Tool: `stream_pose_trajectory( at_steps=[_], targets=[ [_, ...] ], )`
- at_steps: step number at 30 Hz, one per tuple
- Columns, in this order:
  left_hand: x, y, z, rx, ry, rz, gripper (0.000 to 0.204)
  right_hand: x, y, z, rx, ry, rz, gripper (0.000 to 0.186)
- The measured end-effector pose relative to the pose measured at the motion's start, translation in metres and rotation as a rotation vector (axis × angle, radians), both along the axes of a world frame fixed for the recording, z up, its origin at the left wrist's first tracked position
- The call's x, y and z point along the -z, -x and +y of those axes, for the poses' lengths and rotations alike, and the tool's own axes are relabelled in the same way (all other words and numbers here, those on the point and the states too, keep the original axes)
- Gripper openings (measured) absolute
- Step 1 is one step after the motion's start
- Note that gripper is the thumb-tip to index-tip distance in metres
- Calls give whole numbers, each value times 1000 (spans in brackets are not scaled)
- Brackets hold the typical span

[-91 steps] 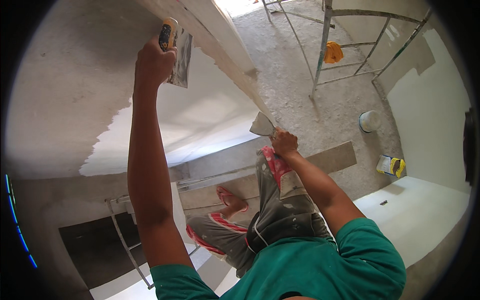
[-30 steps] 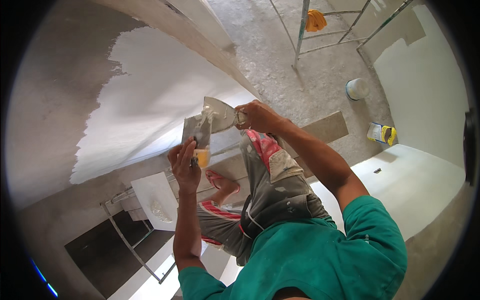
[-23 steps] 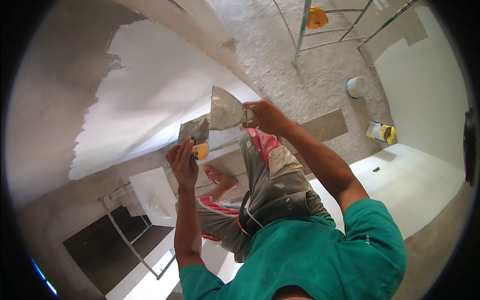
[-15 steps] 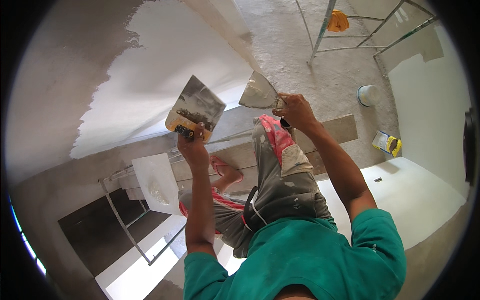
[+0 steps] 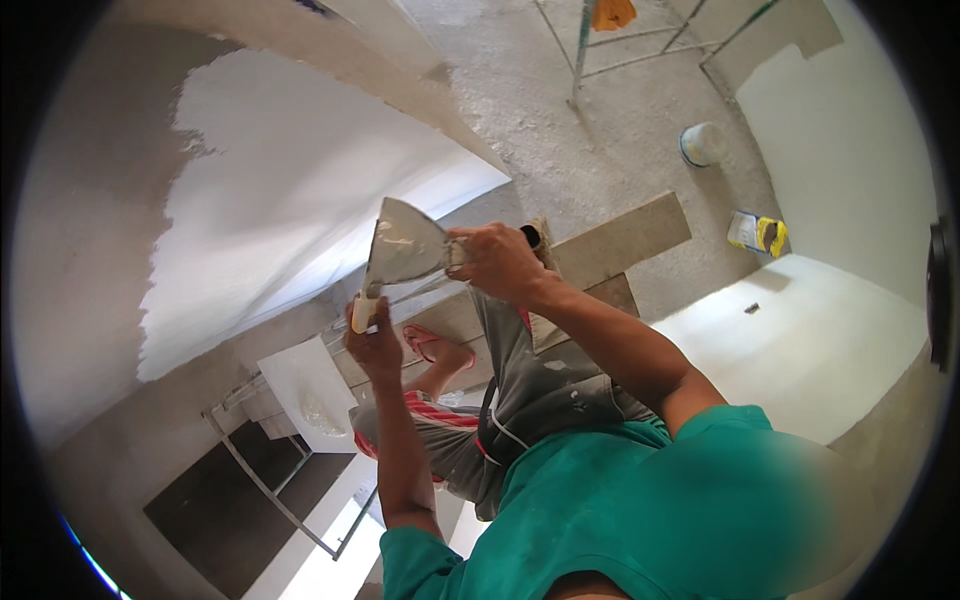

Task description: The person stands on a scaffold and applies white plaster to a ceiling using a trowel and a hawk. They repeatedly scoop plaster from the hawk and spread it across the ceiling surface in smooth strokes.

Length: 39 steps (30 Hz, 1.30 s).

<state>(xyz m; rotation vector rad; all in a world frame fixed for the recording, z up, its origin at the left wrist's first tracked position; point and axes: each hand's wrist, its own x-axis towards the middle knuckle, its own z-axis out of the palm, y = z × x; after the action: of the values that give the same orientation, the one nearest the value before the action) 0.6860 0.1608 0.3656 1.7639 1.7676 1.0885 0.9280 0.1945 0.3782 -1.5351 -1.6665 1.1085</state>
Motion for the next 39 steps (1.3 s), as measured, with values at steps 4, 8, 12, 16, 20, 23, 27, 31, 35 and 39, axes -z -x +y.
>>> stream_pose_trajectory(
  at_steps=[4,8,12,16,20,23,27,31,35,39],
  targets=[
    [14,29,7,15,-18,356,24,17,-4,-6,115,3,-56,46],
    [47,50,-5,-163,184,204,23,61,-32,-3,376,-15,-140,38],
    [63,60,-13,-173,256,36,19,76,-50,-3,463,84,-166,39],
    [60,48,-8,-135,276,54,14,92,-44,8,473,112,-161,37],
    [63,58,-7,-146,361,67,16,103,-32,20,463,101,-268,31],
    [66,80,-13,-192,331,162,19,97,-24,30,407,92,-312,29],
    [72,98,-39,-234,345,91,18,87,-21,30,391,112,-308,29],
    [87,98,-58,-229,368,47,19,98,-27,26,414,73,-322,29],
    [77,88,-36,-189,339,167,21,95,-25,23,454,144,-261,29],
    [-36,-2,54,-116,230,243,29,97,-34,22,463,212,-286,34]
  ],
)
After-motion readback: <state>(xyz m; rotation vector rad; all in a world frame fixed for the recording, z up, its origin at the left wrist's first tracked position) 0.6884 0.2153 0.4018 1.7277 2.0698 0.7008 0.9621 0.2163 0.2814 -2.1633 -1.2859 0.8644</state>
